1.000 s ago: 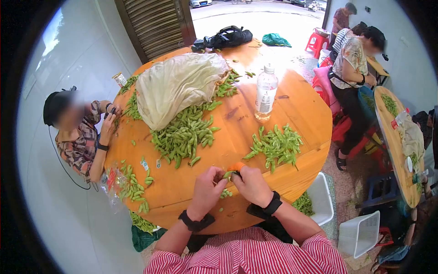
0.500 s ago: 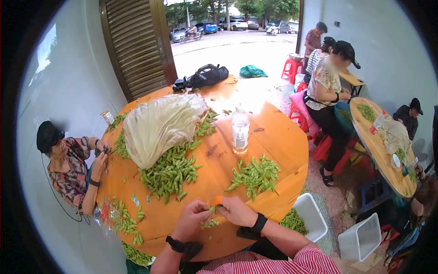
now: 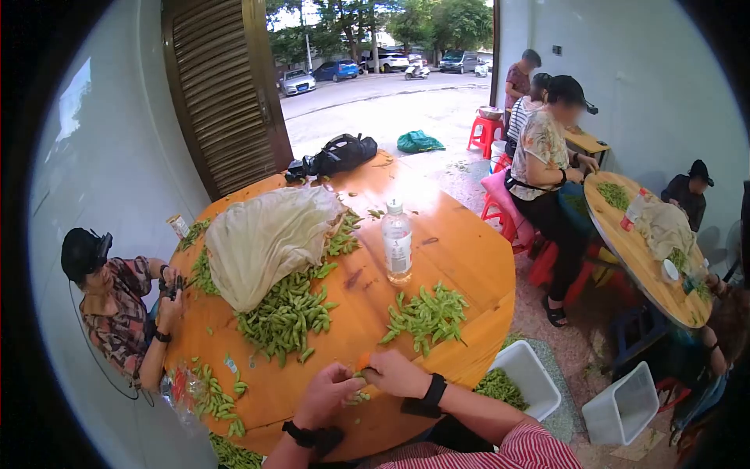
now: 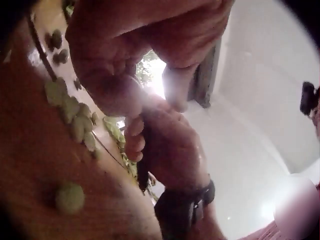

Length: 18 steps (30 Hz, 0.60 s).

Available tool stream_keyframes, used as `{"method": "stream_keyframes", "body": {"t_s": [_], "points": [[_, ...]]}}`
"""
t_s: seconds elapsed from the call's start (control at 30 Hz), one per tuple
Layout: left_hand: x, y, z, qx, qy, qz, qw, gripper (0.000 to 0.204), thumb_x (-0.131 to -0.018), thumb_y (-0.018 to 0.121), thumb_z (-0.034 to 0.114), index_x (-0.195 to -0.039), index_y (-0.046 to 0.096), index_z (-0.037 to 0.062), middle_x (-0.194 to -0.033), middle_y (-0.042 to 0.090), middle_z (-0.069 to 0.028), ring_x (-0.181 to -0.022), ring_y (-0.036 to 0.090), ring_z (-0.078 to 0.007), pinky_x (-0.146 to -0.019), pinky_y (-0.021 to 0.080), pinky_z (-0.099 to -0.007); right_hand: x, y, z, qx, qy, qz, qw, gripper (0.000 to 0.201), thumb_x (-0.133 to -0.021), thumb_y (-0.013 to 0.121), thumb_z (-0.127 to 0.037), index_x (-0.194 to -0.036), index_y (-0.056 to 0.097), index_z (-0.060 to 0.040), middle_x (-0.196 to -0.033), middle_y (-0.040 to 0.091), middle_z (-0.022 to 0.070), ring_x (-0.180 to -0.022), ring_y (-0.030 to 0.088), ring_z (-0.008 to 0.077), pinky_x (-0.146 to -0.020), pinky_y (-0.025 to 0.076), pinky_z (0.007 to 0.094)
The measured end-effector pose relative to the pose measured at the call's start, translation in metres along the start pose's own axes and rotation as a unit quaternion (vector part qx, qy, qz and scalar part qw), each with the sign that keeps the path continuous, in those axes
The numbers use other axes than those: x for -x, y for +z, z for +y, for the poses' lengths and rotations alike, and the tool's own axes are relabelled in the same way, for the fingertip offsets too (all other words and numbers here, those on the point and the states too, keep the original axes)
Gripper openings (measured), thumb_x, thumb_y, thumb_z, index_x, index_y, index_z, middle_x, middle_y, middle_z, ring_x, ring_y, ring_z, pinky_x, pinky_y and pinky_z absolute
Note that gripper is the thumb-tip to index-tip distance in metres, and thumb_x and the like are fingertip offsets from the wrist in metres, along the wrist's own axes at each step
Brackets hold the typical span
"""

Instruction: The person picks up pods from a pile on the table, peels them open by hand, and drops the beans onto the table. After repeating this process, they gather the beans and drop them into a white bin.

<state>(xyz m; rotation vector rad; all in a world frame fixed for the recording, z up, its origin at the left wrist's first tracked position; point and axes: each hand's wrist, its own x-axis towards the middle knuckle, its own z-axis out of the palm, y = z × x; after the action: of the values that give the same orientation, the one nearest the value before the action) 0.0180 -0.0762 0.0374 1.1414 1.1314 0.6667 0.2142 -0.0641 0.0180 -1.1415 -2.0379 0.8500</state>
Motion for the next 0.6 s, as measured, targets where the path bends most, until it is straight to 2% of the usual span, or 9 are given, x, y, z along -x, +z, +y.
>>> {"method": "stream_keyframes", "body": {"t_s": [0.07,0.13,0.17,0.23,0.37,0.43,0.47,0.53,0.6], "points": [[0.009,0.007,0.015,-0.055,0.013,0.011,0.998,0.014,-0.088,0.067,0.015,-0.083,0.059,0.005,-0.069,0.057,0.0012,-0.06,0.051,-0.0069,-0.054,0.039,-0.0219,0.001,0.002,0.0,0.004,0.001,0.001,1.0,0.015,-0.084,0.06,-0.012,-0.088,0.056,0.0011,-0.08,0.061,0.0253,-0.076,0.061,0.0434,-0.064,0.048,0.0463],[0.008,0.009,0.018,-0.111,0.027,0.021,0.993,0.017,-0.087,0.068,0.016,-0.079,0.059,0.0044,-0.067,0.056,0.0016,-0.059,0.048,-0.0057,-0.053,0.037,-0.0219,0.001,0.008,0.007,0.033,-0.052,0.043,0.997,0.014,-0.086,0.062,-0.014,-0.094,0.061,-0.0024,-0.074,0.06,0.0212,-0.065,0.062,0.0334,-0.06,0.048,0.0386],[0.008,0.005,0.014,-0.122,0.037,0.01,0.992,0.017,-0.088,0.069,0.017,-0.081,0.06,0.0039,-0.068,0.057,0.0018,-0.059,0.049,-0.0047,-0.052,0.037,-0.021,0.003,0.008,0.011,0.035,-0.05,0.046,0.997,0.014,-0.086,0.062,-0.014,-0.094,0.061,-0.0024,-0.074,0.06,0.0212,-0.065,0.062,0.0334,-0.06,0.048,0.0386],[0.007,0.0,0.009,-0.134,0.049,-0.003,0.99,0.018,-0.089,0.07,0.018,-0.084,0.062,0.0035,-0.07,0.057,0.0019,-0.059,0.049,-0.0036,-0.051,0.038,-0.0201,0.003,-0.001,0.006,-0.089,-0.071,0.001,0.993,0.012,-0.088,0.061,-0.012,-0.096,0.061,-0.0031,-0.074,0.06,0.0153,-0.066,0.06,0.0246,-0.063,0.048,0.0341],[0.001,-0.01,-0.009,0.087,-0.018,-0.083,0.993,0.014,-0.092,0.065,0.016,-0.084,0.062,0.0044,-0.071,0.059,0.0012,-0.057,0.051,-0.005,-0.05,0.039,-0.0204,0.003,0.003,0.009,-0.21,-0.031,-0.048,0.976,0.011,-0.089,0.061,-0.01,-0.097,0.061,-0.0029,-0.075,0.059,0.0091,-0.068,0.056,0.0172,-0.067,0.047,0.0303],[0.002,-0.006,-0.004,0.168,-0.047,-0.103,0.979,0.013,-0.093,0.064,0.015,-0.085,0.062,0.0048,-0.071,0.06,0.001,-0.056,0.052,-0.0055,-0.05,0.039,-0.0203,0.003,0.007,0.014,-0.343,0.023,-0.096,0.934,0.013,-0.089,0.06,-0.011,-0.097,0.061,-0.0019,-0.075,0.059,0.0073,-0.069,0.056,0.0157,-0.067,0.047,0.0305],[0.006,-0.001,0.001,0.125,-0.054,-0.075,0.988,0.012,-0.091,0.064,0.014,-0.083,0.062,0.0045,-0.069,0.059,0.0017,-0.056,0.051,-0.0059,-0.051,0.039,-0.0204,0.003,0.006,0.017,-0.343,0.023,-0.095,0.934,0.013,-0.089,0.06,-0.011,-0.097,0.061,-0.0019,-0.075,0.059,0.0073,-0.069,0.056,0.0157,-0.067,0.047,0.0305],[0.006,0.005,0.003,0.08,-0.06,-0.048,0.994,0.012,-0.089,0.065,0.013,-0.081,0.062,0.0042,-0.068,0.058,0.0024,-0.056,0.051,-0.0064,-0.052,0.039,-0.0205,0.002,0.003,0.019,-0.133,-0.005,-0.068,0.989,0.013,-0.089,0.06,-0.013,-0.097,0.061,-0.0016,-0.074,0.059,0.0077,-0.069,0.056,0.0164,-0.066,0.047,0.0316],[0.004,0.007,-0.003,-0.056,-0.007,-0.02,0.998,0.01,-0.088,0.064,0.012,-0.082,0.062,0.0039,-0.068,0.059,0.0013,-0.056,0.052,-0.007,-0.051,0.04,-0.0214,0.002,0.004,0.016,-0.035,-0.014,-0.054,0.998,0.014,-0.089,0.059,-0.013,-0.096,0.061,-0.0019,-0.074,0.059,0.0078,-0.068,0.056,0.0167,-0.065,0.047,0.0321]]}}
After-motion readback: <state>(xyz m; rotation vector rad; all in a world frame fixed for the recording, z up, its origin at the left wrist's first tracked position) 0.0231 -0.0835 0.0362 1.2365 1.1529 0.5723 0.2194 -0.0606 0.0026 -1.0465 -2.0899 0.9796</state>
